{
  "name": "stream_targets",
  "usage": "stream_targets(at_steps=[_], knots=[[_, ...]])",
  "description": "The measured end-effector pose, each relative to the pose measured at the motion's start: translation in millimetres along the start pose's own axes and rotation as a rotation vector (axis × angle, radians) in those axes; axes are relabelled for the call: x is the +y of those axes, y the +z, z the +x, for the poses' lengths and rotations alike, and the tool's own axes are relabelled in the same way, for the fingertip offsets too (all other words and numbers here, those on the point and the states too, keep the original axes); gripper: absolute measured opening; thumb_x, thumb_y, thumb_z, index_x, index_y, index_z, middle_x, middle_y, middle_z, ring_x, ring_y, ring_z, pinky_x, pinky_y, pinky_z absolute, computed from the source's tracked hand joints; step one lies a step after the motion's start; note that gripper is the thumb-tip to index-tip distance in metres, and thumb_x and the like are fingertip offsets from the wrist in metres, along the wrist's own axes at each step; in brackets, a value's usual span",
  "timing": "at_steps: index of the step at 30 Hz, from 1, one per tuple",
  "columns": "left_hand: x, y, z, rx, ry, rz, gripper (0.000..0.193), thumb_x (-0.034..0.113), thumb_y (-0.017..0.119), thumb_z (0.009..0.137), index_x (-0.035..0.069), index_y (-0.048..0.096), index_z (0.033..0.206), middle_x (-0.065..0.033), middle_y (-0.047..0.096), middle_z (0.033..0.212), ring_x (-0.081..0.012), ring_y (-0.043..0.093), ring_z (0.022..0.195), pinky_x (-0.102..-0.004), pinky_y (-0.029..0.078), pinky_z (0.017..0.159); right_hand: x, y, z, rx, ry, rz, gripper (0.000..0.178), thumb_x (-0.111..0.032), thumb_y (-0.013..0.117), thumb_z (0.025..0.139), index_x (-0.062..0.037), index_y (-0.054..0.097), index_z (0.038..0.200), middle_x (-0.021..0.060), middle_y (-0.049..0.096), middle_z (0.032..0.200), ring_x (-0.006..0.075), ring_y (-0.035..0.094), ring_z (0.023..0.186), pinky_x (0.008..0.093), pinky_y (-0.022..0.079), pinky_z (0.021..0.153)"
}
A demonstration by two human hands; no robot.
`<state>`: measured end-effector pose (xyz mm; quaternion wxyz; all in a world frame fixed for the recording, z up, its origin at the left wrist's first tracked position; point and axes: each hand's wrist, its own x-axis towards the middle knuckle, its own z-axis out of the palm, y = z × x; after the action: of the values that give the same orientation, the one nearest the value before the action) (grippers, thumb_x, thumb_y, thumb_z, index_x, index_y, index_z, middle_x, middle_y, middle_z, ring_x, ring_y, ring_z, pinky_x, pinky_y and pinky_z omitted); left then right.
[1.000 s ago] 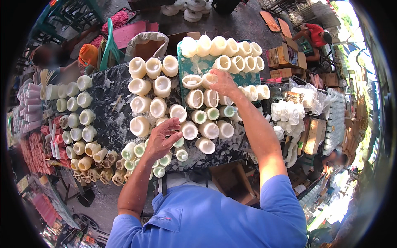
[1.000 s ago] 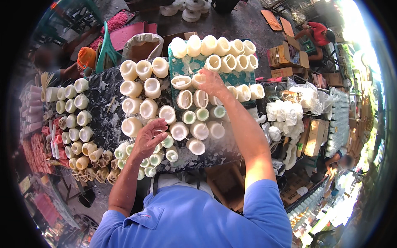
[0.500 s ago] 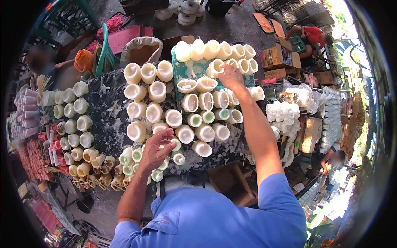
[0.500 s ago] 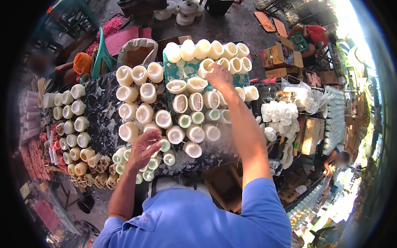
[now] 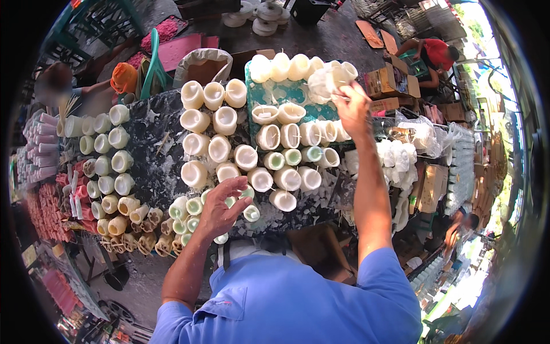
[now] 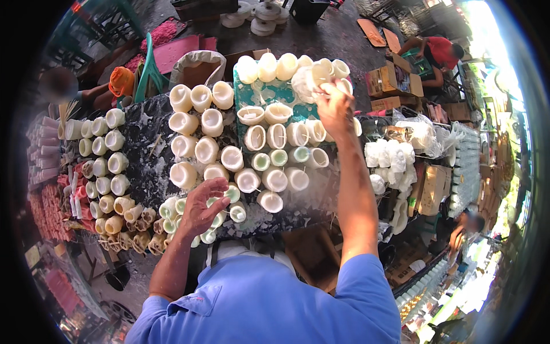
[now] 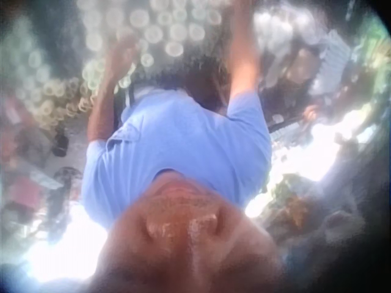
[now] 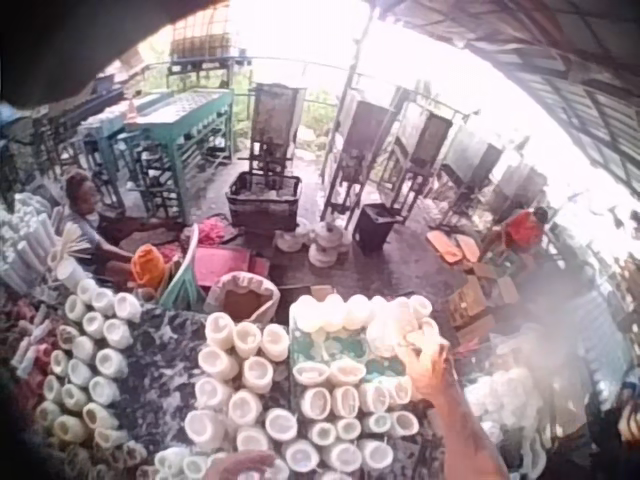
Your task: The person repeatedly picks up small white cylindrical candle bodies and inserts wicks into their centers. They handle the items one at a time, placing finished units back onto a table among many similar candles. The person also reaches into a cardboard box to retrieve additional wicks during the process.
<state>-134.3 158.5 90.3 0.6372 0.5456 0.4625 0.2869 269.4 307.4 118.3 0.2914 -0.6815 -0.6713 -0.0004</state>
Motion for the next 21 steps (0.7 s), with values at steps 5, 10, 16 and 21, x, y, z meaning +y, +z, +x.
stream_targets(at_steps=[5,10,16,21], knots=[[39.0,42.7,-19.8,-0.081,0.19,0.008,0.057,0.012,0.089,0.09,0.007,0.067,0.142,-0.0107,0.074,0.128,-0.0237,0.072,0.117,-0.04,0.058,0.104,-58.1,-140.7,-78.7,-0.181,0.185,0.307,0.021,-0.005,0.083,0.087,0.0027,0.074,0.105,0.0237,0.075,0.127,0.0357,0.076,0.112,0.0388,0.058,0.096],[20.5,111.7,-59.3,-0.246,0.231,0.091,0.099,0.013,0.095,0.082,0.01,0.04,0.165,-0.0153,0.049,0.16,-0.0341,0.057,0.141,-0.0465,0.056,0.109,-81.4,-186.1,-217.1,-0.522,0.214,0.45,0.025,0.003,0.086,0.079,0.0013,0.076,0.102,0.0275,0.072,0.14,0.0356,0.071,0.129,0.0416,0.054,0.11],[-74.8,163.1,-82.4,-0.449,-0.072,0.181,0.067,0.008,0.094,0.079,0.006,0.065,0.14,-0.0143,0.073,0.13,-0.03,0.073,0.119,-0.0407,0.058,0.103,-84.8,-123.5,-363.4,-0.778,0.33,0.807,0.03,0.002,0.079,0.09,-0.0016,0.075,0.119,0.0151,0.071,0.142,0.0302,0.071,0.126,0.0365,0.055,0.107],[-130.4,195.5,-92.7,-0.244,0.016,0.179,0.062,0.006,0.094,0.078,0.005,0.069,0.134,-0.0138,0.074,0.129,-0.0308,0.073,0.119,-0.0407,0.058,0.103,-54.9,-73.4,-429.2,-0.416,0.823,1.319,0.04,0.003,0.076,0.096,0.002,0.067,0.135,0.0101,0.072,0.132,0.0153,0.068,0.118,0.0325,0.056,0.106]])
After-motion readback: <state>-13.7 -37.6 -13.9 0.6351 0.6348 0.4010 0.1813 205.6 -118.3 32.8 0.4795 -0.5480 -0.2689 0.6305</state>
